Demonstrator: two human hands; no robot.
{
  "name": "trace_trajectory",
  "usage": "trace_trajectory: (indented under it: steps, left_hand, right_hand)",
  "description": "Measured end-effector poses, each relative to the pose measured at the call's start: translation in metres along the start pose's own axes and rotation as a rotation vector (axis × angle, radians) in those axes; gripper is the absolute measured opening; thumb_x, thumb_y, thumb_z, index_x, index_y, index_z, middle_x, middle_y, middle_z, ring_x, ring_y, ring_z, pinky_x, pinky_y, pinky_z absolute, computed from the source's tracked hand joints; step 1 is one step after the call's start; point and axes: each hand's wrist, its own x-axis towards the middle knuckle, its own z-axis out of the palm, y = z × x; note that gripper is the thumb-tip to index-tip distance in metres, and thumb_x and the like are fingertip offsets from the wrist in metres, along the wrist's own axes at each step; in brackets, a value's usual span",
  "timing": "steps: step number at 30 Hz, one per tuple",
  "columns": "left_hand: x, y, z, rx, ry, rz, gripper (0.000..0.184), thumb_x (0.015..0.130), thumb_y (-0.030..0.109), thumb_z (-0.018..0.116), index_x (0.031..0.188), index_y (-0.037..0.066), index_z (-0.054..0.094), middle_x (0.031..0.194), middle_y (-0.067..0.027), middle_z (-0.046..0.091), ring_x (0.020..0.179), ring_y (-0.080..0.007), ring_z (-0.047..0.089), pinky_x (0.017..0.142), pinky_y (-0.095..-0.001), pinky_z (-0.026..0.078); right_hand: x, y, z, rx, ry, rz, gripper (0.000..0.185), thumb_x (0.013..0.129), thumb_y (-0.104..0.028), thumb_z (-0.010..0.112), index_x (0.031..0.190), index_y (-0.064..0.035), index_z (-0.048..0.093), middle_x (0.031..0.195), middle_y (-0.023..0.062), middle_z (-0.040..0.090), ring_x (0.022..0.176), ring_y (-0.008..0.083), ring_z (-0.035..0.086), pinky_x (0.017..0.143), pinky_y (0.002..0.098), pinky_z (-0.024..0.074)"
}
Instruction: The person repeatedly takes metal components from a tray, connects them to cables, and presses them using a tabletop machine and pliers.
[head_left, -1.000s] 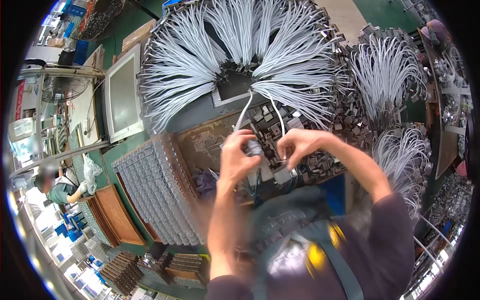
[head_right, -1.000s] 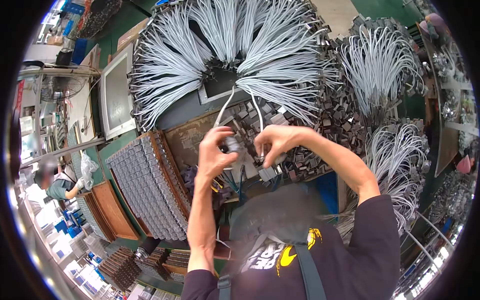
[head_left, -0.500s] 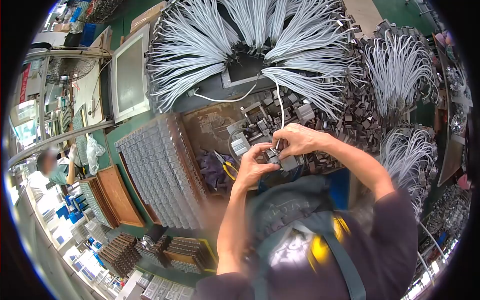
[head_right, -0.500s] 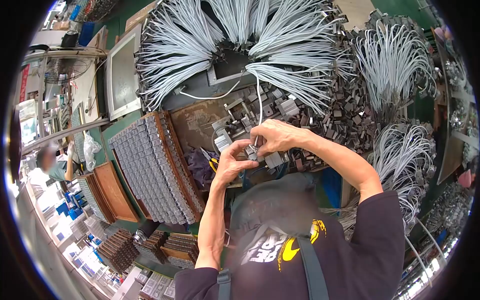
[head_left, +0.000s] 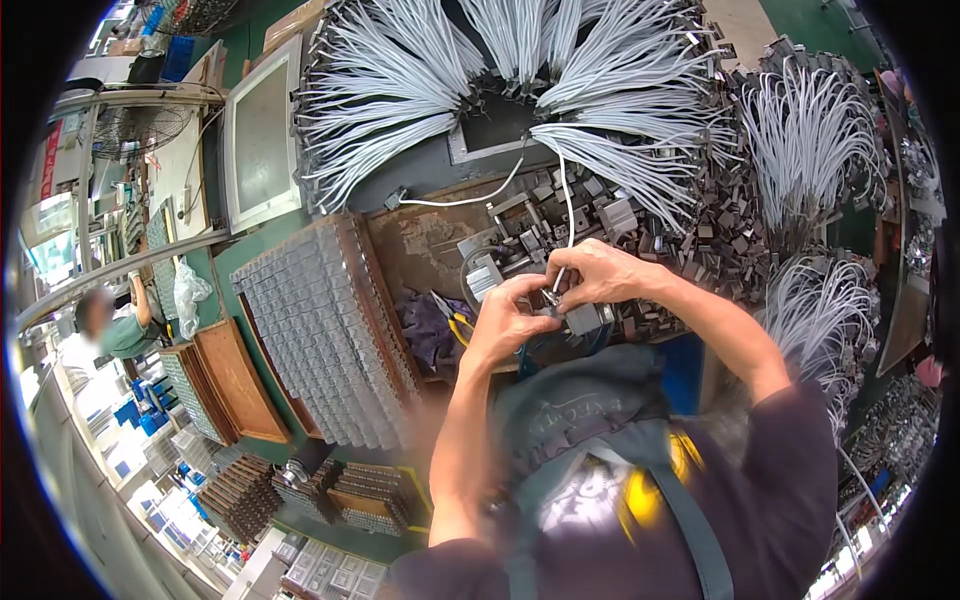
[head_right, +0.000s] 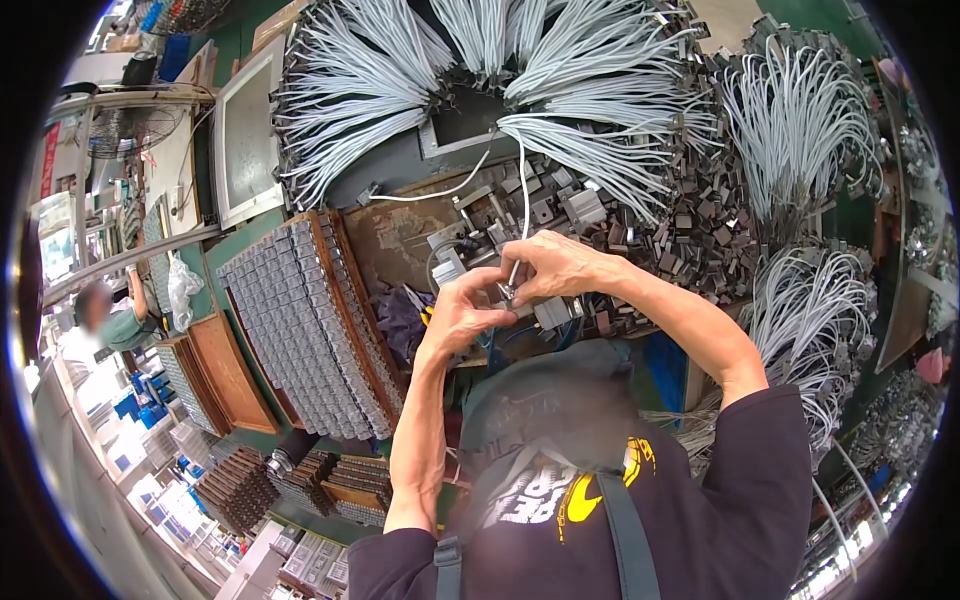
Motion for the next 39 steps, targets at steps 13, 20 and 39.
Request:
trace_trajectory:
  steps: [13,20,39]
  left_hand:
    - [-0.001,0.016,-0.006,0.064,-0.087,-0.158,0.061,0.068,0.008,0.089,0.125,0.001,0.067,0.099,-0.0052,0.072,0.085,-0.0123,0.065,0.074,-0.0283,0.051]
    - [-0.016,0.012,0.009,0.714,0.004,0.305,0.060,0.070,0.013,0.086,0.126,0.002,0.066,0.112,-0.0118,0.071,0.095,-0.0221,0.067,0.083,-0.0360,0.054]
    - [-0.003,-0.064,0.047,-0.471,0.309,0.046,0.044,0.089,-0.001,0.075,0.125,0.001,0.049,0.105,-0.0153,0.071,0.080,-0.0236,0.074,0.066,-0.0342,0.065]
  right_hand:
    - [-0.002,0.004,-0.003,0.174,0.005,0.075,0.039,0.073,-0.009,0.088,0.103,0.0009,0.065,0.084,0.0111,0.074,0.081,0.0168,0.073,0.071,0.0315,0.0591]
    - [-0.008,-0.002,-0.004,0.073,-0.005,0.060,0.040,0.072,-0.009,0.087,0.104,0.0012,0.064,0.085,0.0136,0.076,0.080,0.0184,0.074,0.071,0.0319,0.0585]
    - [0.001,0.004,0.003,-0.026,0.053,0.122,0.021,0.090,-0.011,0.063,0.094,0.0091,0.064,0.073,0.0216,0.071,0.069,0.0320,0.074,0.060,0.0382,0.0566]
